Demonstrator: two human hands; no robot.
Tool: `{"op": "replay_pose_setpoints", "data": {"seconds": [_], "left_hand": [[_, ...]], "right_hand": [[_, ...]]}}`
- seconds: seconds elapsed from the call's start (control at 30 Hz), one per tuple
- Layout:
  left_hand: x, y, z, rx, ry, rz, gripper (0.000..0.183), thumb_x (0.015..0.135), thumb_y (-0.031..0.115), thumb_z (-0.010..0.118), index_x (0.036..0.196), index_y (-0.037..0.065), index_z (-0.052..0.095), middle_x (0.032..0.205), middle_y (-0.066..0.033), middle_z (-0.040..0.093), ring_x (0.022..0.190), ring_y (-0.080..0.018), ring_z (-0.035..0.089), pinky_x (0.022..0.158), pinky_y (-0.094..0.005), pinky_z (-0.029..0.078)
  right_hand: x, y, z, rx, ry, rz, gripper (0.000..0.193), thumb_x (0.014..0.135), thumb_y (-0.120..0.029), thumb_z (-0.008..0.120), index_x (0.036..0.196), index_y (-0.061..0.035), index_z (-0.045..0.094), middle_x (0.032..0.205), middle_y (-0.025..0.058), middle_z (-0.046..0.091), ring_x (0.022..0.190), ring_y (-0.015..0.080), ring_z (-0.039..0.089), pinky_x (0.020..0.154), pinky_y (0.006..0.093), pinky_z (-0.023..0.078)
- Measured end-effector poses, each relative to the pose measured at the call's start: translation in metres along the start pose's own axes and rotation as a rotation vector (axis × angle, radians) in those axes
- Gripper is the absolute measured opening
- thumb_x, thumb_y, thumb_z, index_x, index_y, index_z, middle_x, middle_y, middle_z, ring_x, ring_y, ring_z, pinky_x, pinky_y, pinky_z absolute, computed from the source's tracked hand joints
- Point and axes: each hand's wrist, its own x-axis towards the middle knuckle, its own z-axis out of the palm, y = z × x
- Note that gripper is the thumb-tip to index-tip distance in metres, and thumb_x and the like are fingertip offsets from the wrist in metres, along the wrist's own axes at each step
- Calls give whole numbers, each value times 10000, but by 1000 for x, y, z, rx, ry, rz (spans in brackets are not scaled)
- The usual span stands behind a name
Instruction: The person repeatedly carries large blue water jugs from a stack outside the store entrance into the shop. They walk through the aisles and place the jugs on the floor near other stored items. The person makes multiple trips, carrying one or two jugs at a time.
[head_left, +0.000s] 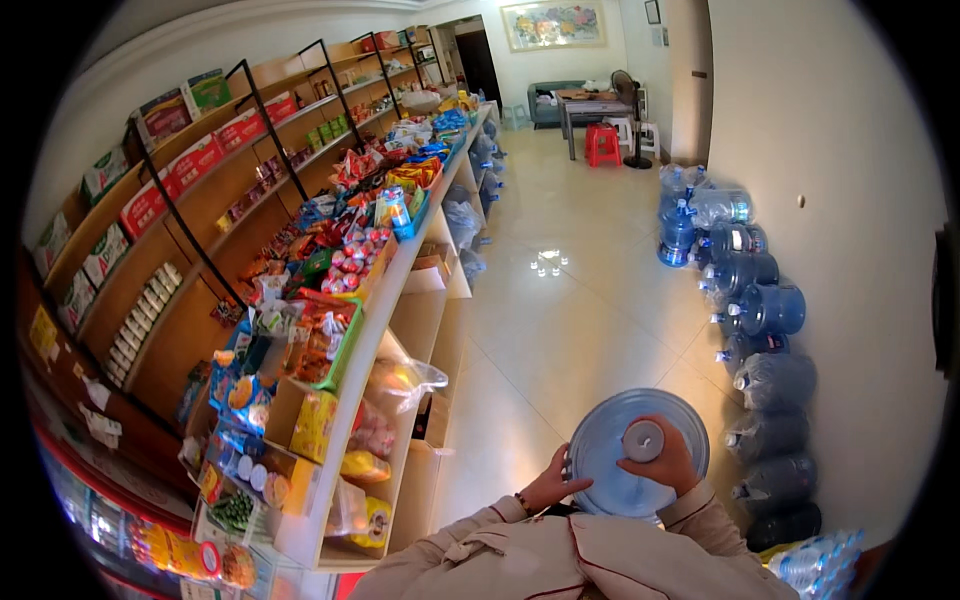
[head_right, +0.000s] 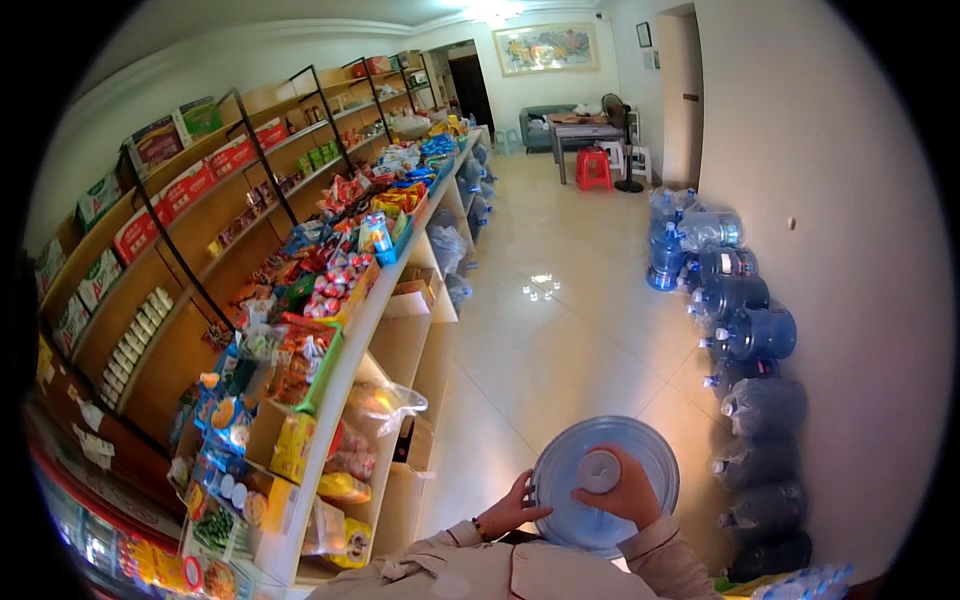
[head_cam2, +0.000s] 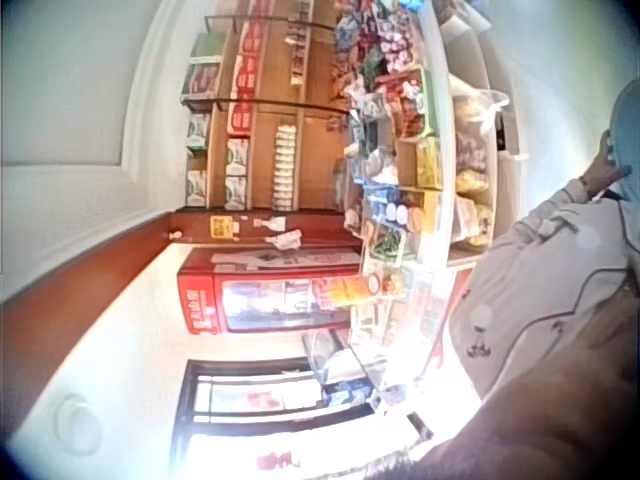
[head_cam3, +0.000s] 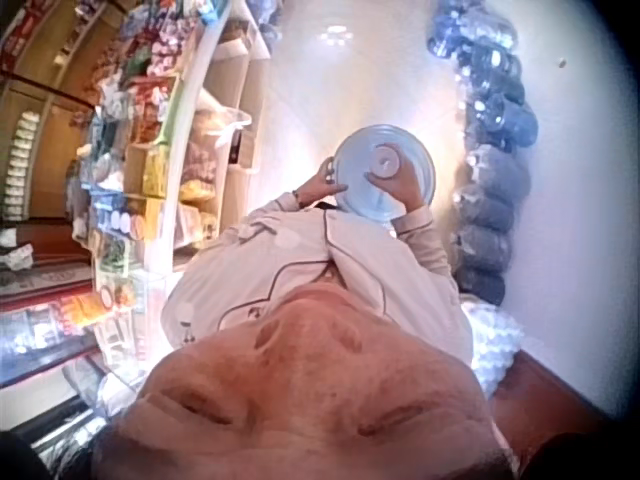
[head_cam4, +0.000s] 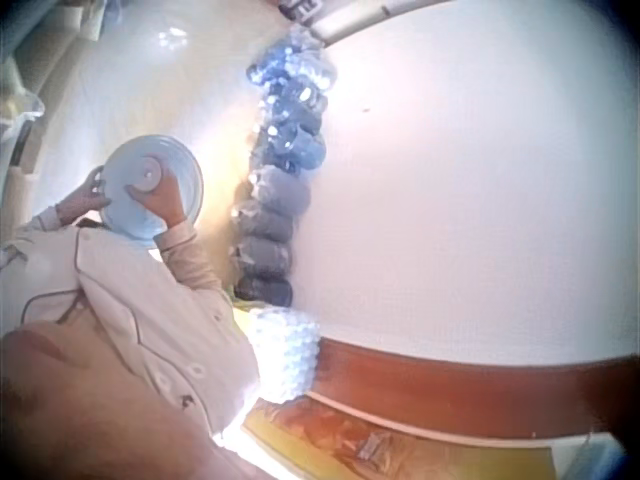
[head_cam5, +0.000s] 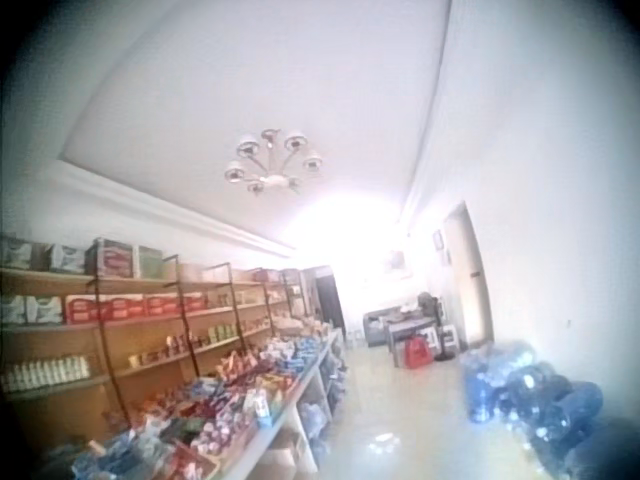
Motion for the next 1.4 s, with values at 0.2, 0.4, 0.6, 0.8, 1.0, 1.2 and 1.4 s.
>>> {"op": "replay_pose_setpoints", "data": {"seconds": [0.2,0.4,0.6,0.8,1.0,1.2,1.4], "left_hand": [[112,52,-72,-104,25,-52,966,830,243,683,1434,46,-45,1409,-248,299,1213,-278,447,975,-370,408],[235,64,-146,-143,45,-135,1013,810,244,703,1428,24,-69,1418,-277,255,1260,-301,394,1014,-369,374],[382,152,-224,-148,37,-52,963,821,281,688,1434,46,-17,1398,-255,305,1168,-282,473,943,-367,430],[517,199,-297,-62,-85,-67,951,836,304,668,1433,81,-38,1426,-259,255,1093,-270,526,793,-354,504],[634,215,-356,-91,5,26,931,830,304,667,1446,43,19,1413,-231,292,1228,-293,428,961,-373,430],[754,257,-431,-166,68,32,824,841,292,650,1434,43,134,1411,-218,314,1224,-320,440,977,-382,416],[846,279,-515,-167,348,-106,630,855,342,626,1333,2,394,1172,-146,565,974,-181,562,762,-289,483]], "right_hand": [[160,50,-16,45,-180,-96,619,586,-177,845,1110,-58,539,986,79,611,904,203,608,789,318,484],[311,125,-17,110,-308,-64,628,598,-193,838,1135,-65,538,1015,72,613,943,204,603,814,315,479],[469,182,-50,-11,-264,-17,633,605,-176,837,1147,-65,530,1022,67,607,972,185,585,828,310,469],[597,234,-70,14,-223,9,634,599,-128,832,1147,-59,522,986,65,612,923,178,594,809,305,472],[726,310,-85,45,-140,116,619,587,-90,822,1127,-52,523,927,35,611,874,137,585,789,289,473],[884,396,-99,76,-174,93,620,588,-84,816,1131,-48,518,924,24,600,862,119,572,784,274,469],[1040,430,-86,10,-472,-112,693,593,-123,815,1204,-48,497,941,74,614,867,204,607,790,310,478]]}}
